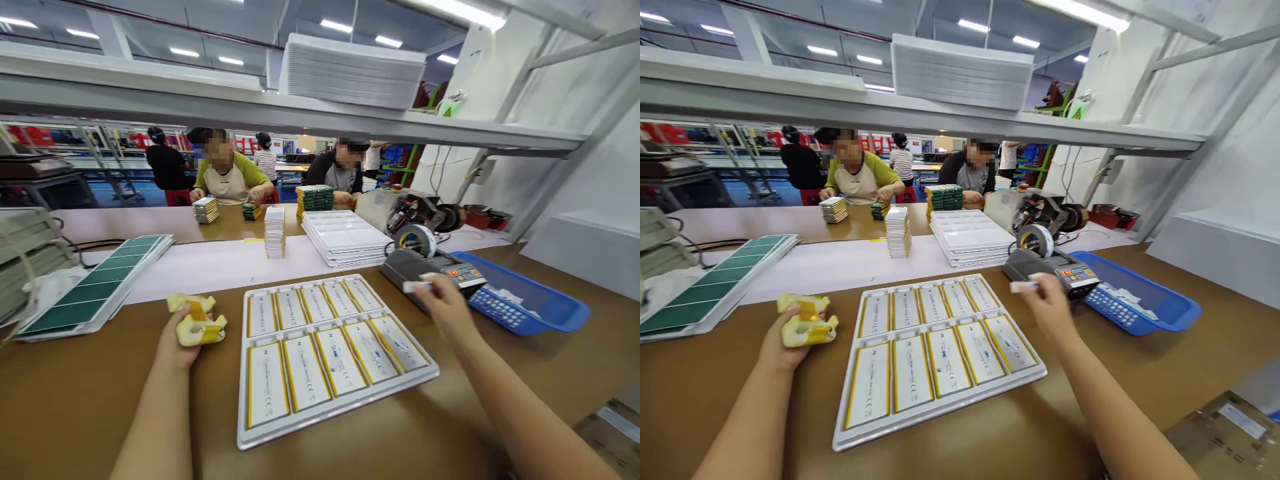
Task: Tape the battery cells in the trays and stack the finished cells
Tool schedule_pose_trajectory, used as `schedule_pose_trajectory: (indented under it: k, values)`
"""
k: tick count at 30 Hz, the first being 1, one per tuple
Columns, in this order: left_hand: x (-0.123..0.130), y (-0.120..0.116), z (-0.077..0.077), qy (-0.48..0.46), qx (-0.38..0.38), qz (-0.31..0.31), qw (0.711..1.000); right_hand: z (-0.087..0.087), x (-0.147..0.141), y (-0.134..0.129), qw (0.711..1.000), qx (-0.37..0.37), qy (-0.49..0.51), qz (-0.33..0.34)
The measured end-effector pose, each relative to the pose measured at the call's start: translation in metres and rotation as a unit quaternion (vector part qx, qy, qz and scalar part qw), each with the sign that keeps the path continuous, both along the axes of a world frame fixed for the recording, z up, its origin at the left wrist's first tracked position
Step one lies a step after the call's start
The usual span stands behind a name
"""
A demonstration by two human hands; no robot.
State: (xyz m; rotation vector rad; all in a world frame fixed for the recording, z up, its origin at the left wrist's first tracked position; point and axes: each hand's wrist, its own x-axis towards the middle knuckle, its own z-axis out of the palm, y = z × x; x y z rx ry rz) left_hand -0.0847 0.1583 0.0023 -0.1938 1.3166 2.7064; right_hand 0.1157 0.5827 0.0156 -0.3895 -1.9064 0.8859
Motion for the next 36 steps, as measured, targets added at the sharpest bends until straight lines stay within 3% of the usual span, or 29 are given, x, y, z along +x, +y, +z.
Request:
schedule_pose_trajectory:
  k: [1, 3, 5, 7, 9, 13, 16, 18, 20, 21, 23, 25, 27, 29, 31, 36]
  values:
    - [0.000, 0.000, -0.001, -0.002, 0.003, 0.001, 1.000, 0.004, -0.008, -0.031, 0.991, 0.056, -0.068, 0.103]
    - [0.001, -0.001, -0.003, 0.002, 0.006, 0.007, 1.000, 0.008, -0.022, -0.091, 0.931, 0.143, -0.183, 0.282]
    - [0.002, -0.002, -0.004, 0.008, 0.008, 0.004, 1.000, 0.005, -0.036, -0.137, 0.865, 0.209, -0.271, 0.367]
    - [0.002, -0.003, -0.004, 0.012, 0.011, -0.005, 1.000, -0.002, -0.049, -0.162, 0.827, 0.256, -0.349, 0.358]
    - [0.002, -0.003, -0.004, 0.011, 0.008, -0.008, 1.000, -0.011, -0.061, -0.167, 0.816, 0.265, -0.406, 0.315]
    - [0.000, -0.001, -0.002, 0.015, 0.001, -0.006, 1.000, -0.019, -0.076, -0.163, 0.851, 0.205, -0.402, 0.269]
    - [-0.001, 0.000, 0.000, 0.022, -0.007, -0.002, 1.000, -0.016, -0.078, -0.157, 0.870, 0.190, -0.364, 0.274]
    - [-0.002, -0.001, 0.001, 0.025, -0.019, 0.001, 1.000, -0.012, -0.073, -0.141, 0.895, 0.176, -0.295, 0.283]
    - [-0.004, -0.001, 0.002, 0.034, -0.030, 0.003, 0.999, -0.007, -0.060, -0.105, 0.941, 0.154, -0.178, 0.245]
    - [-0.005, -0.001, 0.002, 0.038, -0.034, 0.004, 0.999, -0.004, -0.050, -0.080, 0.963, 0.145, -0.117, 0.193]
    - [-0.008, 0.001, 0.002, 0.043, -0.039, 0.009, 0.998, 0.003, -0.024, -0.021, 0.990, 0.135, -0.039, 0.029]
    - [-0.010, 0.002, 0.002, 0.045, -0.043, 0.012, 0.998, 0.010, 0.005, 0.042, 0.981, 0.103, -0.001, -0.165]
    - [-0.011, 0.003, 0.002, 0.048, -0.047, 0.015, 0.998, 0.014, 0.029, 0.095, 0.957, 0.075, -0.029, -0.280]
    - [-0.011, 0.004, 0.002, 0.054, -0.054, 0.016, 0.997, 0.012, 0.045, 0.131, 0.949, 0.087, -0.111, -0.280]
    - [-0.009, 0.005, 0.003, 0.055, -0.061, 0.015, 0.997, 0.008, 0.051, 0.146, 0.943, 0.124, -0.171, -0.256]
    - [-0.004, 0.008, 0.007, 0.052, -0.087, 0.014, 0.995, 0.013, 0.052, 0.144, 0.936, 0.190, -0.193, -0.223]
